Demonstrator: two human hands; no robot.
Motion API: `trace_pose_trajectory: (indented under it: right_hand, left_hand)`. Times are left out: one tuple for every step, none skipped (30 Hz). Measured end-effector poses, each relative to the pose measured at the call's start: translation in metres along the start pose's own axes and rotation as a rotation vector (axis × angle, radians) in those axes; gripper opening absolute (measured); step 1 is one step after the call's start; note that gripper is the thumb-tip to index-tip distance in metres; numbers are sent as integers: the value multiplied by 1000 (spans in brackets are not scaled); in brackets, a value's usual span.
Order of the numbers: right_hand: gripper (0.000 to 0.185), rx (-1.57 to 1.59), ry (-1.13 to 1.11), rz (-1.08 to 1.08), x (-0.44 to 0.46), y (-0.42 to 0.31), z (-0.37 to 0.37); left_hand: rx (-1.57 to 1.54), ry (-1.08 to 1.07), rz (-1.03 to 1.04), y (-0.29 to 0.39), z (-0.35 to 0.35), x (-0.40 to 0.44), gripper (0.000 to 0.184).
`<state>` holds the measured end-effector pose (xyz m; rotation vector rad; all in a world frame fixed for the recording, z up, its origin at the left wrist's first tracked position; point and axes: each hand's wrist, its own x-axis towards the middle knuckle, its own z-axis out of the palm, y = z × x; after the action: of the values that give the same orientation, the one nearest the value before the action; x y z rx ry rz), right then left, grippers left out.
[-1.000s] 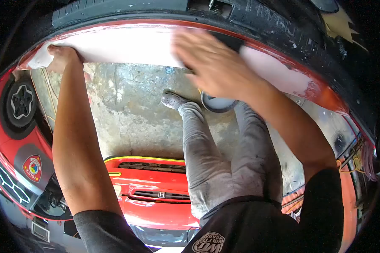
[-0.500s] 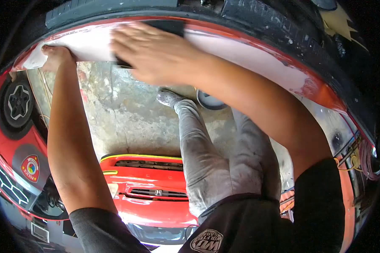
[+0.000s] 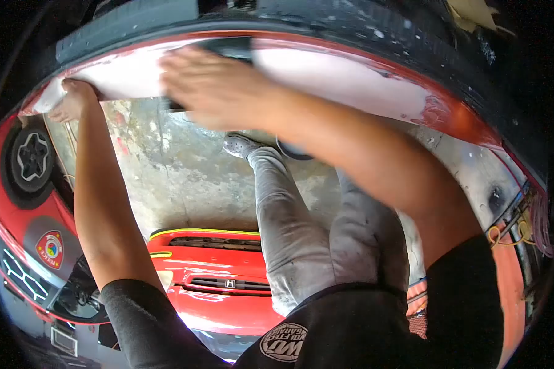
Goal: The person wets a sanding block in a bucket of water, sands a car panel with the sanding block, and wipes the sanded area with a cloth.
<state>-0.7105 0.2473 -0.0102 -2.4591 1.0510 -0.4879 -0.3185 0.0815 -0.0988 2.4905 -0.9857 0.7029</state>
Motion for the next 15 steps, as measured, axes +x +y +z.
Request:
trace_pose_trajectory:
  right_hand:
    - [56, -78, 33, 11, 20, -9, 5]
    - [57, -70, 85, 32, 27, -15, 6]
    - [58, -45, 45, 46, 16, -9, 4]
    - [58, -11, 8, 54, 2, -3, -3]
    - [59, 21, -26, 51, -12, 4, -13]
    - [59, 23, -47, 51, -39, 13, -25]
    - [61, 24, -73, 50, -74, 26, -39]
    - [61, 24, -81, 57, -106, 36, -56]
    - [62, 26, -89, 64, -137, 46, -76]
    - [65, -25, -161, 79, -163, 54, -96]
    - [69, -80, -231, 95, -187, 62, -114]
    - [74, -110, -286, 116, -208, 68, -129]
    - [79, -142, -343, 137, -225, 73, -141]
    - [82, -118, -349, 135, -236, 78, -149]
    - [86, -94, -355, 131, -247, 83, -153]
  left_hand:
    - [107, -140, 228, 0, -16, -7, 86]
    - [181, -262, 467, 2, -34, -14, 85]
    - [283, -392, 699, 3, -53, -22, 84]
    - [125, -465, 673, 2, -57, -40, 82]
    - [-32, -530, 638, 7, -67, -57, 80]
    - [-53, -556, 591, 25, -93, -78, 82]
    - [-76, -584, 541, 45, -121, -107, 84]
    - [-123, -612, 517, 62, -149, -127, 86]
    - [-169, -640, 493, 76, -173, -142, 87]
    - [-173, -650, 480, 83, -184, -154, 88]
    - [-182, -658, 466, 88, -190, -164, 88]
    - [-184, -678, 443, 96, -200, -174, 88]
    - [-189, -697, 419, 102, -208, -183, 87]
    - [-179, -694, 429, 103, -210, -189, 88]
    - [-169, -704, 394, 110, -219, -199, 88]
